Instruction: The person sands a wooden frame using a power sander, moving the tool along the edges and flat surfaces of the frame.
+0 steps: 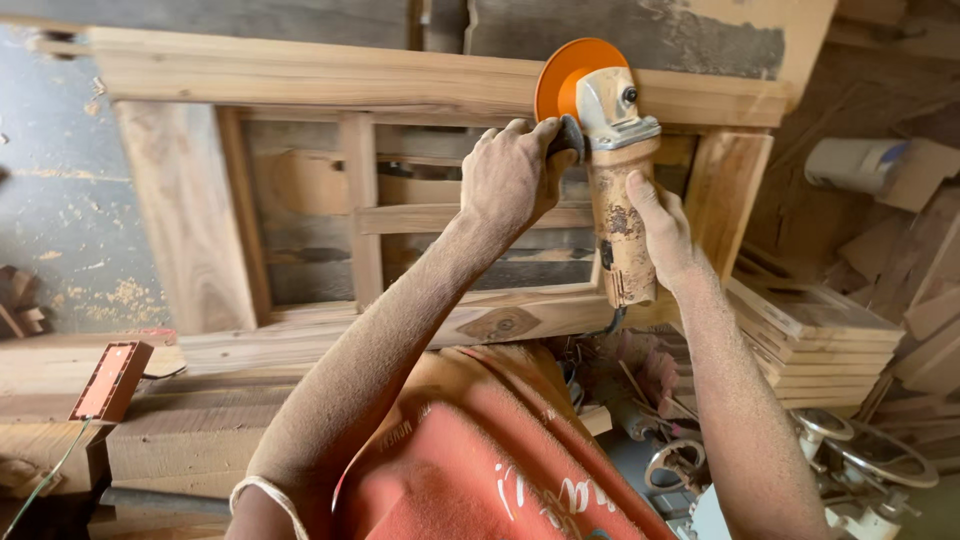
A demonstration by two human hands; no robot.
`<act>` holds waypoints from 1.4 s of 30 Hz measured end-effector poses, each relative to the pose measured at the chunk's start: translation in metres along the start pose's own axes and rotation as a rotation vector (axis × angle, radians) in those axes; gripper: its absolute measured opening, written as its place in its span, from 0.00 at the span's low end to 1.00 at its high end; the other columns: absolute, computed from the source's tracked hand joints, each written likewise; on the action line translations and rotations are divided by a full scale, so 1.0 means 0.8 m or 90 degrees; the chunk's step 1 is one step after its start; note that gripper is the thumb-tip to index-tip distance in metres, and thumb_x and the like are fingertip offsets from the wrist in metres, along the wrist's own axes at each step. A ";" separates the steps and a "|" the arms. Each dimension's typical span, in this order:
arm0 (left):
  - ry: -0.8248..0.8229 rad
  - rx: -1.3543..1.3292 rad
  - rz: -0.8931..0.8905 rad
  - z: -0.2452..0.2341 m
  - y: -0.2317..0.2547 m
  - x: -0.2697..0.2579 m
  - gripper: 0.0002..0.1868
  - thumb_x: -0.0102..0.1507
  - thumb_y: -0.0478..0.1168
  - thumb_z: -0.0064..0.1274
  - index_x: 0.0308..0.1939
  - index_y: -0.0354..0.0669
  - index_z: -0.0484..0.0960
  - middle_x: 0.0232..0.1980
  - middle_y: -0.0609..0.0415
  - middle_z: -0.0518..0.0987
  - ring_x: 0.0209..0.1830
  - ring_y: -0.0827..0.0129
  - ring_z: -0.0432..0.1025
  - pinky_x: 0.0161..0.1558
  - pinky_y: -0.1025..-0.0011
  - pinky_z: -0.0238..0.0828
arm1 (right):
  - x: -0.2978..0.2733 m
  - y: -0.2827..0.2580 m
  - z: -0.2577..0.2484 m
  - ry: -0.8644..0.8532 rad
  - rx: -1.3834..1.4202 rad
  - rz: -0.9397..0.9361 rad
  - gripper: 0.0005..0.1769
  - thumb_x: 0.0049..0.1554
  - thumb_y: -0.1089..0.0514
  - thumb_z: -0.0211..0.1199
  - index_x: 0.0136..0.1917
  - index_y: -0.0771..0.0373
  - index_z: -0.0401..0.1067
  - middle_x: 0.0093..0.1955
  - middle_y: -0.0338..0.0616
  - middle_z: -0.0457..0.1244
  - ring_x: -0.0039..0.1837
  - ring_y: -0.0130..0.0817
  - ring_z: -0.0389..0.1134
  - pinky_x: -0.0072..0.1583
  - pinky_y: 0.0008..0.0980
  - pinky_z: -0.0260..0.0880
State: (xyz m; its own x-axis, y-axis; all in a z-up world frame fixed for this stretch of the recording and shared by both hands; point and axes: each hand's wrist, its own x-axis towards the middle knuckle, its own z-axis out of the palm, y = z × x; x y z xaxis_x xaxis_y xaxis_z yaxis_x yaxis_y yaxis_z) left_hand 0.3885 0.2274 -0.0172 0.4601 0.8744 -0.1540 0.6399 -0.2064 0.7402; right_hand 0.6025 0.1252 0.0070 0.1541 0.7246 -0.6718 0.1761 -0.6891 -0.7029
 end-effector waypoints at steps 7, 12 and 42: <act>-0.087 0.001 0.018 0.103 0.089 0.074 0.18 0.67 0.53 0.53 0.55 0.49 0.80 0.45 0.47 0.81 0.46 0.51 0.77 0.45 0.57 0.78 | -0.004 0.044 -0.124 0.089 0.081 0.016 0.45 0.62 0.28 0.50 0.75 0.68 0.63 0.63 0.53 0.65 0.62 0.37 0.69 0.60 0.37 0.74; -0.053 0.039 0.059 0.178 0.140 0.122 0.12 0.68 0.45 0.49 0.55 0.54 0.81 0.47 0.52 0.82 0.46 0.53 0.79 0.43 0.57 0.80 | -0.006 0.069 -0.193 0.133 0.179 0.034 0.42 0.63 0.31 0.52 0.74 0.66 0.62 0.68 0.50 0.64 0.68 0.37 0.67 0.67 0.39 0.71; -0.355 0.119 0.127 0.265 0.248 0.005 0.23 0.69 0.57 0.47 0.59 0.48 0.77 0.45 0.47 0.80 0.41 0.50 0.80 0.35 0.59 0.82 | -0.161 0.254 -0.235 0.167 0.329 0.126 0.34 0.67 0.38 0.47 0.71 0.68 0.63 0.53 0.49 0.67 0.51 0.37 0.71 0.53 0.40 0.75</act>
State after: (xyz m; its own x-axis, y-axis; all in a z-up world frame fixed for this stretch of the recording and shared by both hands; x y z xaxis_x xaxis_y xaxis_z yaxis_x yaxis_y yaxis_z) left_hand 0.6482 0.0968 -0.0096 0.8018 0.4607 -0.3806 0.5824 -0.4596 0.6706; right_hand 0.8014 -0.1062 -0.0057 0.3813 0.5149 -0.7677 -0.3652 -0.6790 -0.6368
